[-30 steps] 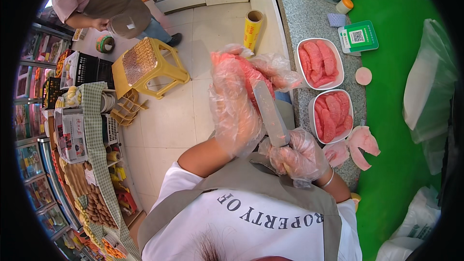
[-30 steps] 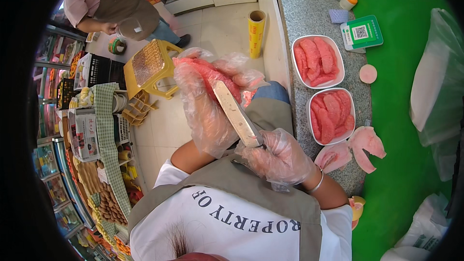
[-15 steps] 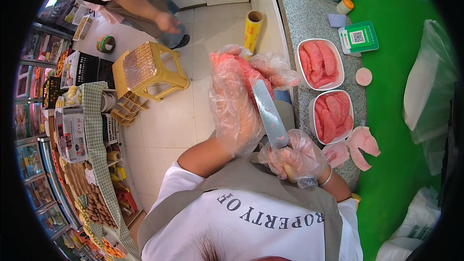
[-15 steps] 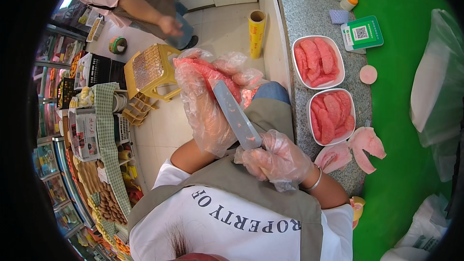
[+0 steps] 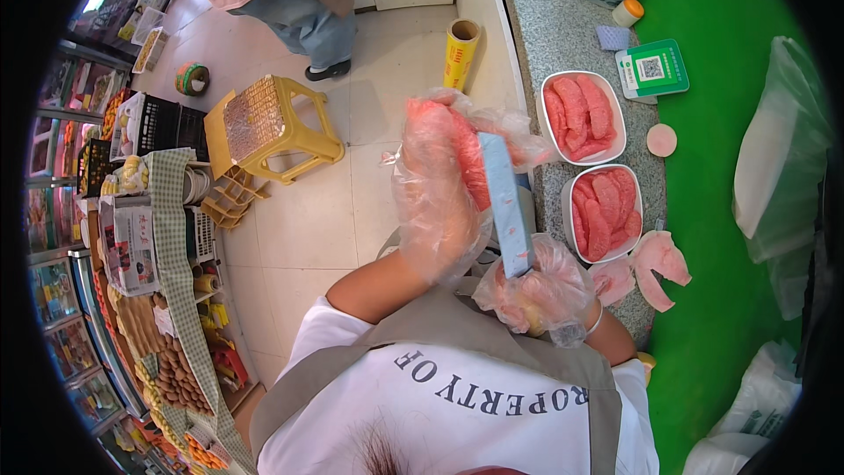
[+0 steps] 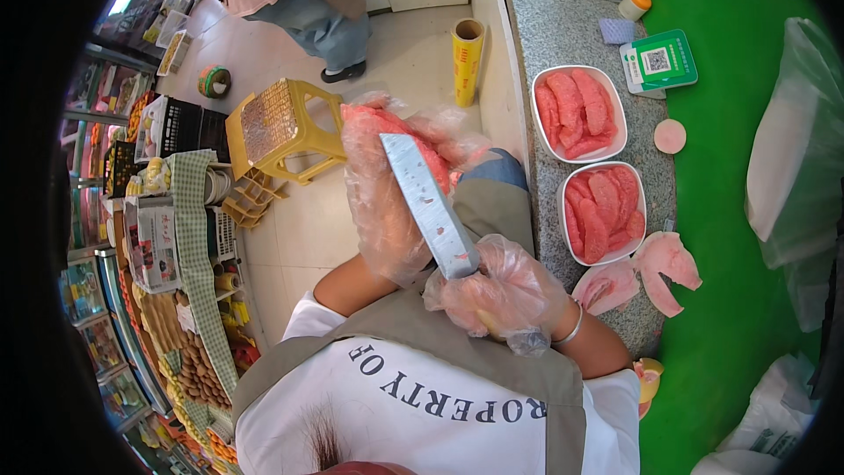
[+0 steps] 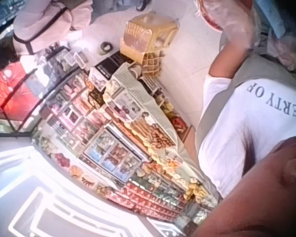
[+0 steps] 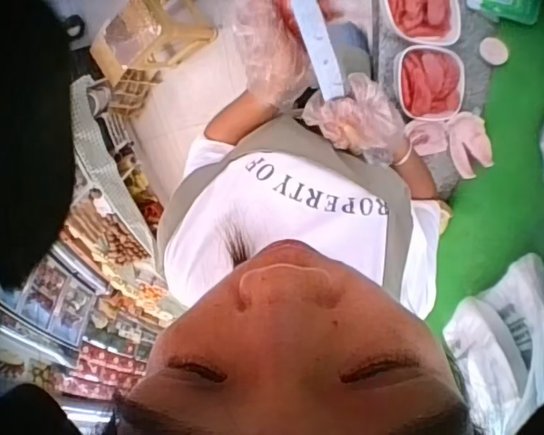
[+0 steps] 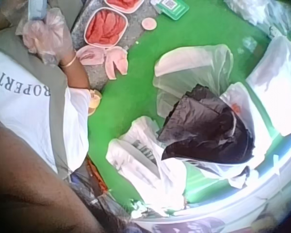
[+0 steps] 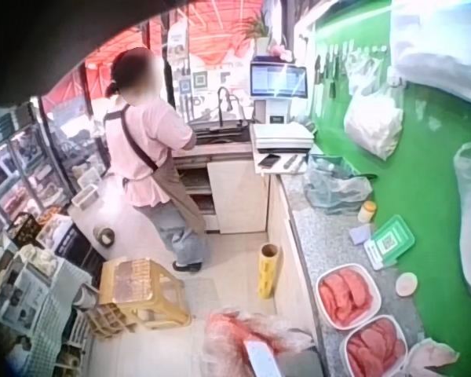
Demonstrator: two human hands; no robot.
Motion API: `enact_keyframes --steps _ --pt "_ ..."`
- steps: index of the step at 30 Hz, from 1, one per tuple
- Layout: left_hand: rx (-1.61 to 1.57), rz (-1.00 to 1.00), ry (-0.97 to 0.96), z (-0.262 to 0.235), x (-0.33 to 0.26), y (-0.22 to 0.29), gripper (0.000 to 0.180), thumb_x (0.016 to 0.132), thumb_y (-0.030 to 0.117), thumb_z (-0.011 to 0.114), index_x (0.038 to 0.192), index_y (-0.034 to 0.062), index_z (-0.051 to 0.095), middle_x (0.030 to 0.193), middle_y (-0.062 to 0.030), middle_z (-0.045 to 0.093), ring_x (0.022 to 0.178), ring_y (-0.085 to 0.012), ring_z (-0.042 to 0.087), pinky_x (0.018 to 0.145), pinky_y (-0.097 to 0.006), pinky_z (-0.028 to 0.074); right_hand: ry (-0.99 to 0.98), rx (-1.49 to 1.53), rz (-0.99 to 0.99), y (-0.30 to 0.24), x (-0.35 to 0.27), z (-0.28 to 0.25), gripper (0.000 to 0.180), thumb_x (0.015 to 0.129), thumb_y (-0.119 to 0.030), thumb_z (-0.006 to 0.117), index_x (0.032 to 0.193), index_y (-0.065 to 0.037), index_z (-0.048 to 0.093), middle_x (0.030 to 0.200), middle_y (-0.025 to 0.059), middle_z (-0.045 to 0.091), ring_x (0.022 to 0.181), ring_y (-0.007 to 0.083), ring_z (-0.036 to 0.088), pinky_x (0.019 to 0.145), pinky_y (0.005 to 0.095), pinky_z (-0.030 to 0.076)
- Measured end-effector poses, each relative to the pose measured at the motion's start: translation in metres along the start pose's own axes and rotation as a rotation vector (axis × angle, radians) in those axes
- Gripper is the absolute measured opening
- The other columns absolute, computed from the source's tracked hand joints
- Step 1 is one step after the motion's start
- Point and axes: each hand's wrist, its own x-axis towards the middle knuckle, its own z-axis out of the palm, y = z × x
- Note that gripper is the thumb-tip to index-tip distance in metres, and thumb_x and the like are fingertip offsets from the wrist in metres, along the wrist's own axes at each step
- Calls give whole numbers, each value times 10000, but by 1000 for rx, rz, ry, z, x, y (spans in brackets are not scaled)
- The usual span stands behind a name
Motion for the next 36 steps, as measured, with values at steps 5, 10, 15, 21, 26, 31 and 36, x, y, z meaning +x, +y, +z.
enact_keyframes --steps 5,10,15,21,26,31,36 --pt "-19 2 -11 -8 7 -4 530 1047 546 346 1350 116 283 1084 -107 597 946 -216 647 857 -349 542 362 29 -108 2 -3 8 91 867 -83 690 881 -28 618 714 25 594 650 124 544 657 267 480" --pt "-89 -61 13 -1 4 0 536 1057 521 343 1367 86 297 1098 -123 595 954 -210 640 876 -360 531 598 -759 -435 7 6 -11 126 863 7 669 985 -13 649 780 21 633 645 106 572 634 269 492" --pt "79 -154 -1 4 5 2 555 1067 487 350 1381 30 310 1100 -135 592 966 -216 633 889 -379 525 713 -1283 -605 -26 18 -12 326 807 -15 719 1126 -28 651 885 103 674 745 242 667 656 326 532" --pt "406 -93 9 -6 1 -15 450 1097 384 310 1211 6 527 1085 -99 600 884 -170 603 806 -309 494 591 -1428 -691 -31 49 -17 315 791 -73 738 1090 5 680 878 131 674 705 221 644 646 339 534" --pt "508 -59 -59 -13 -1 -24 422 1093 332 347 1302 0 503 1240 -146 591 1160 -276 569 1018 -364 429 644 -1511 -680 -31 51 -21 258 771 -68 757 1013 5 705 854 150 666 718 274 677 627 362 538" --pt "615 -53 -94 -20 -4 -33 434 1087 280 381 1409 0 454 1360 -176 547 1304 -330 496 1121 -387 354 608 -1547 -834 -26 53 -31 272 731 -45 742 996 -41 684 800 133 599 640 341 612 537 430 491" --pt "433 -151 -63 -13 -5 -28 447 1095 291 361 1412 -9 456 1379 -161 543 1315 -272 492 1117 -355 356 681 -1553 -834 -27 57 -30 174 730 -35 720 896 -25 669 775 151 622 630 351 618 542 427 500"
